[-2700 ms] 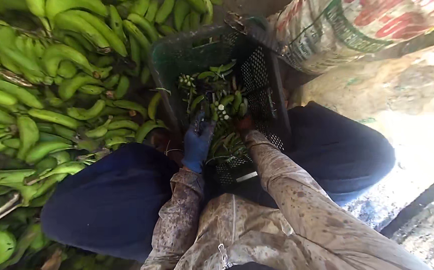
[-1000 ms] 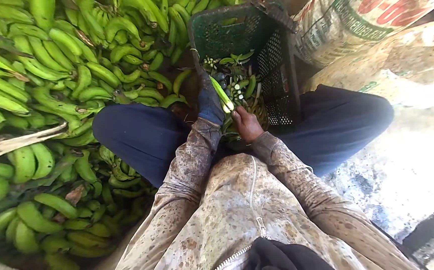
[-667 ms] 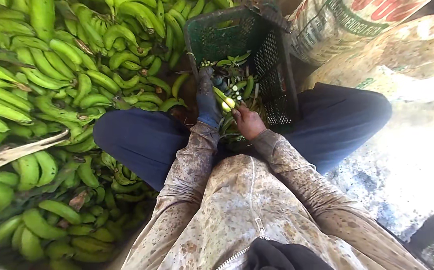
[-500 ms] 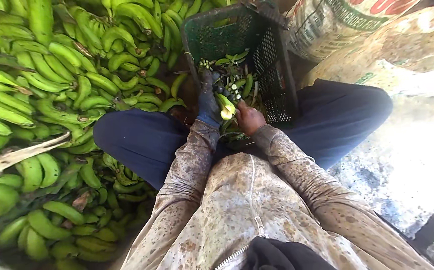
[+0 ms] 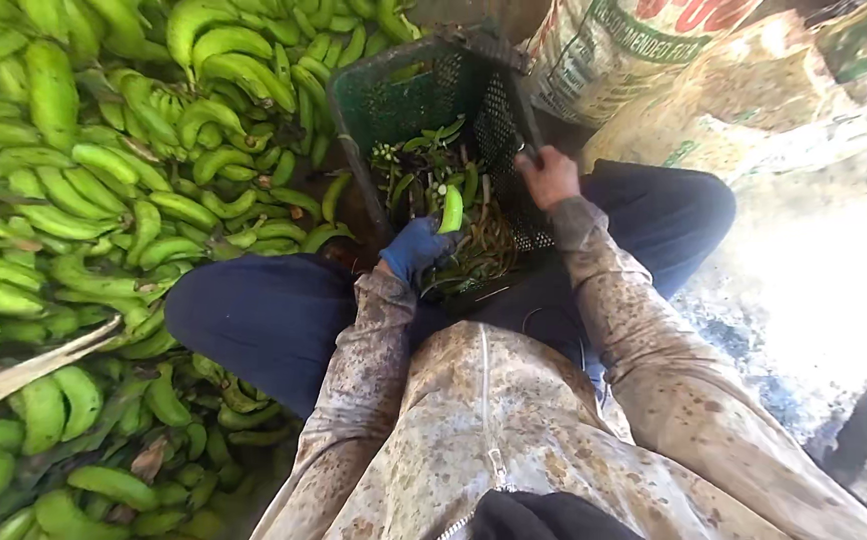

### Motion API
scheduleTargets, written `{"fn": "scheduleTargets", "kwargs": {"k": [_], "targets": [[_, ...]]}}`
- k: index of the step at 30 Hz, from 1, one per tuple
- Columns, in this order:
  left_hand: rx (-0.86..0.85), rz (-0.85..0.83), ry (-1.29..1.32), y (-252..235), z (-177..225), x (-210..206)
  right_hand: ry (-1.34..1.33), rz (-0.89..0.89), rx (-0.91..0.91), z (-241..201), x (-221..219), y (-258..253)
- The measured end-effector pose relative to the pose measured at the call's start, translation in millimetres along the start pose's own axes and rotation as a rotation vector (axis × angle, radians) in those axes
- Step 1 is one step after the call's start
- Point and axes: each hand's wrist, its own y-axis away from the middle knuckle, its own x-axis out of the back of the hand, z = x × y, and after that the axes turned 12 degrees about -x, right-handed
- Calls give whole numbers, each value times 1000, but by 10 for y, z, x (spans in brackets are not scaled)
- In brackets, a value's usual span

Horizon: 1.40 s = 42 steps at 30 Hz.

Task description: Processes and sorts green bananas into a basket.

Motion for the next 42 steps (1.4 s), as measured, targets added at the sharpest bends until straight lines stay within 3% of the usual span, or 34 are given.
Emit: {"fn": "scheduleTargets", "kwargs": {"k": [3, 6, 8, 11, 15, 18, 21, 24, 26, 29, 33, 36, 42], "targets": [[-144, -55, -262, -10, 41, -28, -234, -262, 184, -67, -18, 329], [-319, -15, -275, -29, 70, -143, -439, -404, 307, -120, -78, 457], [-367, 32, -142, -35, 103, -131, -516, -259, 383, -72, 70, 491], [-363, 141, -69, -77, 72, 87, -445, 205, 489, 54, 678, 512], [-290, 568, 90, -25, 56, 353, -273, 669, 219, 308, 1618, 491], [-354, 945, 154, -80, -14, 459, -220, 740, 51, 324, 1803, 367], [-219, 1115, -100, -133, -128, 594, -203, 562, 123, 50, 1345, 228], [192, 951, -272, -269, -319, 666, -164, 197, 92, -301, 476, -158], [311, 844, -243, -401, -460, 585, -165, -5, -53, -374, -161, -532], [297, 805, -239, -487, -492, 515, -114, -183, -310, -275, -969, -1029], [339, 770, -314, -527, -349, 554, -137, -230, -429, -130, -1582, -1363], [358, 781, -316, -583, -434, 542, -74, -259, -493, -148, -1759, -1520], [395, 779, -311, -601, -456, 547, 2, -256, -455, 4, -2030, -1710]]}}
